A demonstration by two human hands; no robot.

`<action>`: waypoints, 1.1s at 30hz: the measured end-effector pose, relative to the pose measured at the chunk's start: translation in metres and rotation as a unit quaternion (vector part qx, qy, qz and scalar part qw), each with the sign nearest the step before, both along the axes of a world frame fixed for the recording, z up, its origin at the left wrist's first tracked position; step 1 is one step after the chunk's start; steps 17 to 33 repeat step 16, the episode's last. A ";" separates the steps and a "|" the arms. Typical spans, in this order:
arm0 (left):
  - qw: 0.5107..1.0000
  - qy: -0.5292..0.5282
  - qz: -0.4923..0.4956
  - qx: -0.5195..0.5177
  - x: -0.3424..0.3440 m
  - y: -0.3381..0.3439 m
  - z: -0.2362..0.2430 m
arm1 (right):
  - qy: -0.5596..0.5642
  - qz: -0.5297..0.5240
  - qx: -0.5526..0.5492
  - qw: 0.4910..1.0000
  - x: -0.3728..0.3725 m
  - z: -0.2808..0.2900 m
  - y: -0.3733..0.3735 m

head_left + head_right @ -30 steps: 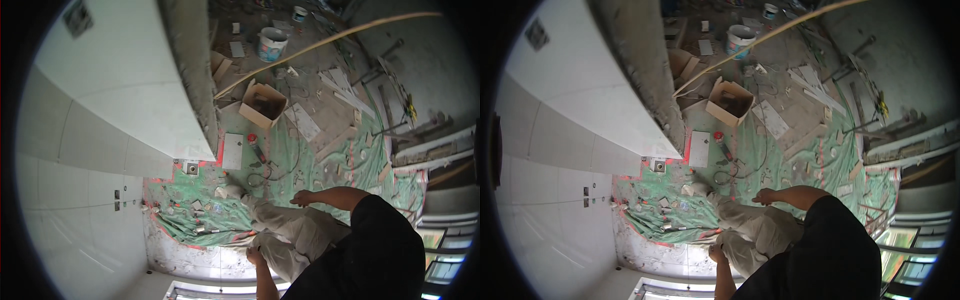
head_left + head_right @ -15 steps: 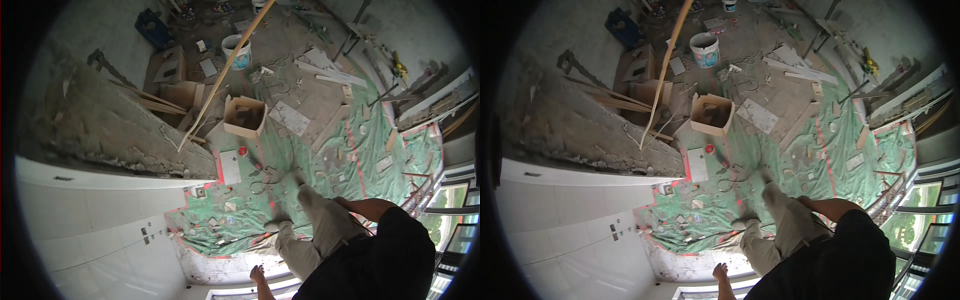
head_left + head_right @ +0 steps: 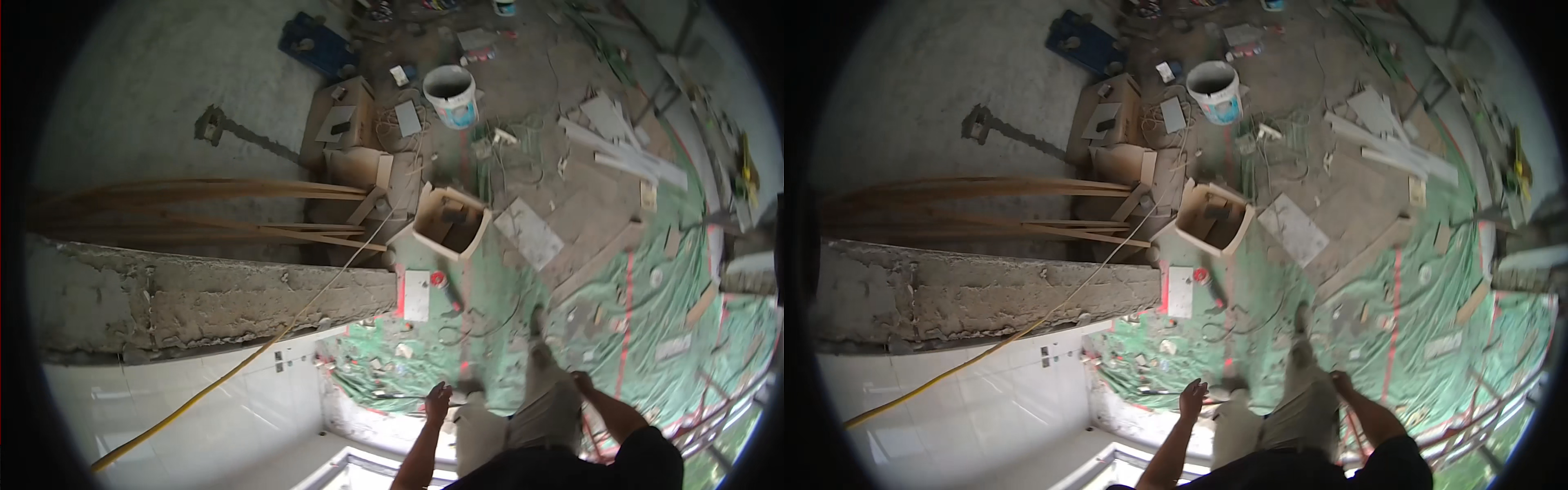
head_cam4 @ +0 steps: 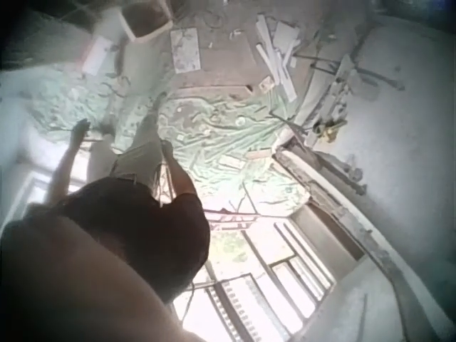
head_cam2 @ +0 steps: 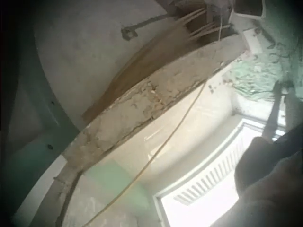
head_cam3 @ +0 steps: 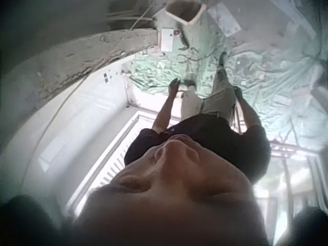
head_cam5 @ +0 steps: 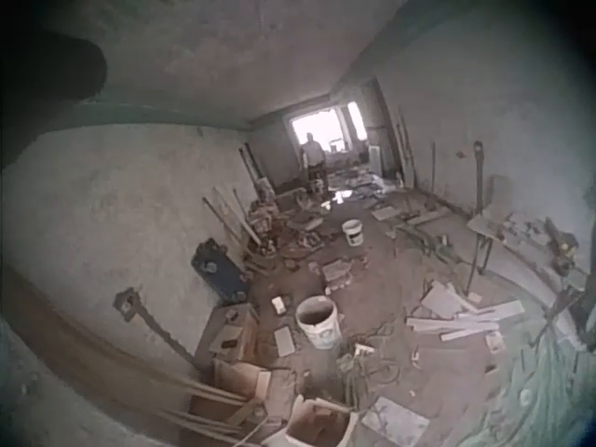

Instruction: Using an angle grinder to cut and trim floor tiles around a drain during bathroom renovation.

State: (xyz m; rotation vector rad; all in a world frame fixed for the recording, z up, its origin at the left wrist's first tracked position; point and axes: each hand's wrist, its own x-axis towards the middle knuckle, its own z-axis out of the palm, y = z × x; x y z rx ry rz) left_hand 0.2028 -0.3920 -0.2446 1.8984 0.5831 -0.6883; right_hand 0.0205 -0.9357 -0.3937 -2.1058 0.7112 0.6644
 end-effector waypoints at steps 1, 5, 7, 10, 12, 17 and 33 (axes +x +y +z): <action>0.998 -0.037 -0.041 -0.015 0.026 -0.045 0.016 | 0.008 -0.029 0.006 1.000 0.012 0.012 -0.006; 0.991 -0.086 -0.105 0.003 0.098 -0.140 0.063 | 0.113 -0.154 0.136 0.972 0.114 0.095 -0.022; 0.985 -0.115 -0.128 0.022 0.132 -0.164 0.073 | 0.112 -0.255 0.232 0.932 0.156 0.124 -0.040; 0.982 -0.129 -0.134 0.043 0.183 -0.197 0.081 | 0.110 -0.247 0.211 0.939 0.179 0.136 -0.098; 0.985 -0.128 -0.110 0.034 0.203 -0.189 0.069 | 0.110 -0.262 0.184 0.941 0.200 0.150 -0.114; 0.996 -0.089 0.006 0.002 0.233 -0.135 -0.004 | 0.108 -0.240 0.183 0.947 0.263 0.177 -0.139; 0.996 -0.089 0.006 0.002 0.233 -0.135 -0.004 | 0.108 -0.240 0.183 0.947 0.263 0.177 -0.139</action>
